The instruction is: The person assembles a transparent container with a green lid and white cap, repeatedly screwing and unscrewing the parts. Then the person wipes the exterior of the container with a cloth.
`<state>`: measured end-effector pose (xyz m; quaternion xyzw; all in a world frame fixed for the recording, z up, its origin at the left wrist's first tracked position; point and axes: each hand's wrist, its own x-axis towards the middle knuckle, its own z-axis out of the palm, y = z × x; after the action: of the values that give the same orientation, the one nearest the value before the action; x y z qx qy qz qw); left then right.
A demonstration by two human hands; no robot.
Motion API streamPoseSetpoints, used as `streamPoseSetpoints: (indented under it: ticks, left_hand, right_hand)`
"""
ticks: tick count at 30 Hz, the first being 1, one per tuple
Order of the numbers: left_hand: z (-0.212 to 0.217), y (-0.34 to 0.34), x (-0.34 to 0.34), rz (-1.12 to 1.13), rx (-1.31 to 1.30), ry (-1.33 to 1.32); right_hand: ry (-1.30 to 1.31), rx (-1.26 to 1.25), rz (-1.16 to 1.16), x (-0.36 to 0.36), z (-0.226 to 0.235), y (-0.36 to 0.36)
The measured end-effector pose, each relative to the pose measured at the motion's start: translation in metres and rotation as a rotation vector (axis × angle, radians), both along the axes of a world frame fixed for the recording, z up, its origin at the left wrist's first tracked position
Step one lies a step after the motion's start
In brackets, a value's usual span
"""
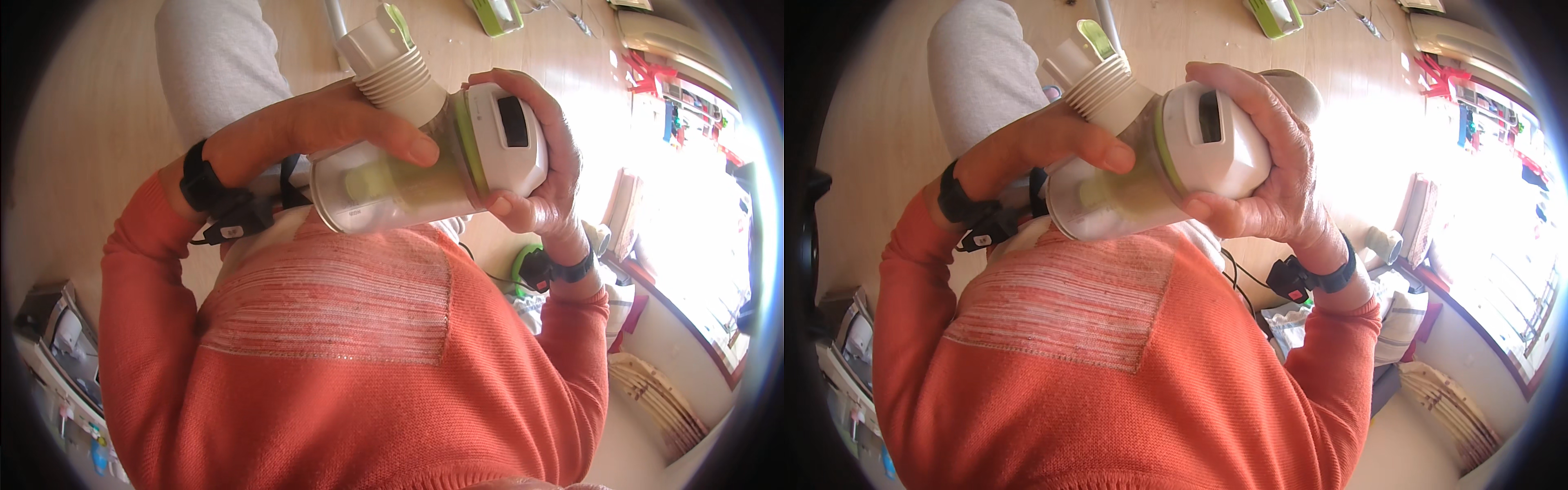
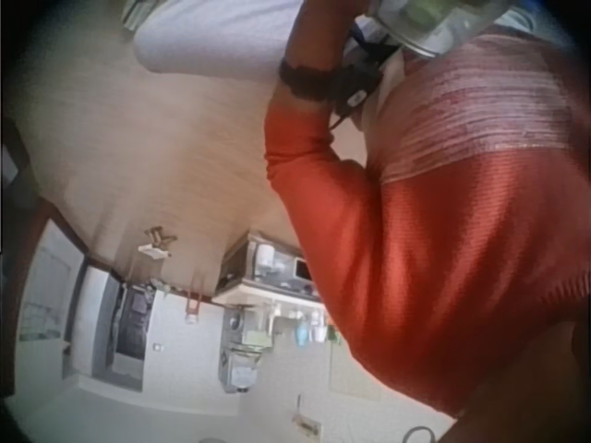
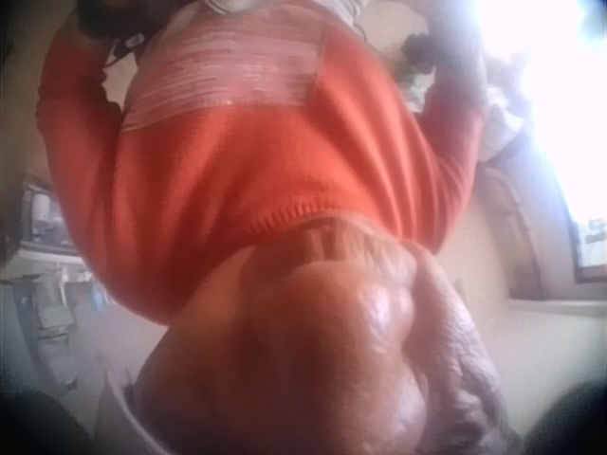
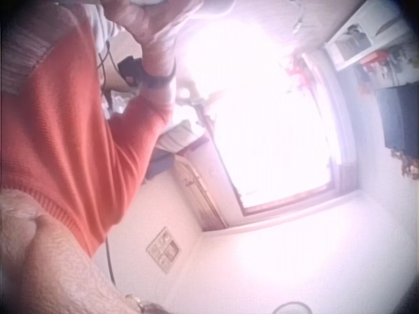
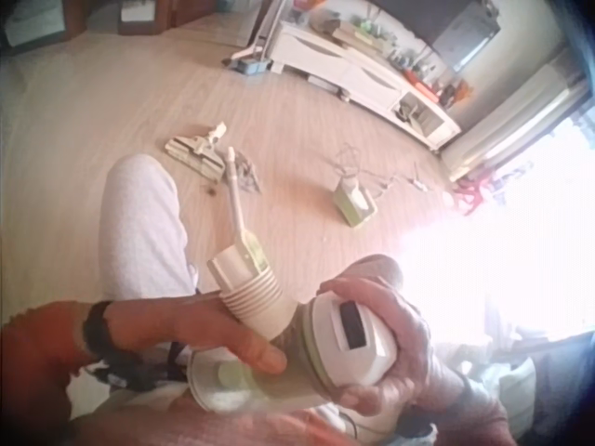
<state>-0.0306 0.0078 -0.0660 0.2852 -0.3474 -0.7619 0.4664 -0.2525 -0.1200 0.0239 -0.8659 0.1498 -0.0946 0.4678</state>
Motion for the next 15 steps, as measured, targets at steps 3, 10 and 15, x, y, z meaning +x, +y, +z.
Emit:
streamPoseSetpoints:
  ticks: [3,10,15]
  left_hand:
    - [0.005,0.002,0.0,-0.008,-0.016,-0.041]
    - [0.006,0.009,-0.004,0.042,0.005,-0.016]
    - [0.004,0.012,-0.012,0.099,-0.026,0.029]
  right_hand:
    - [-0.105,-0.026,-0.038,0.002,-0.005,0.003]
    - [-0.22,-0.096,0.09,0.004,-0.013,-0.005]
    - [-0.219,-0.102,0.04,-0.001,-0.013,0.004]
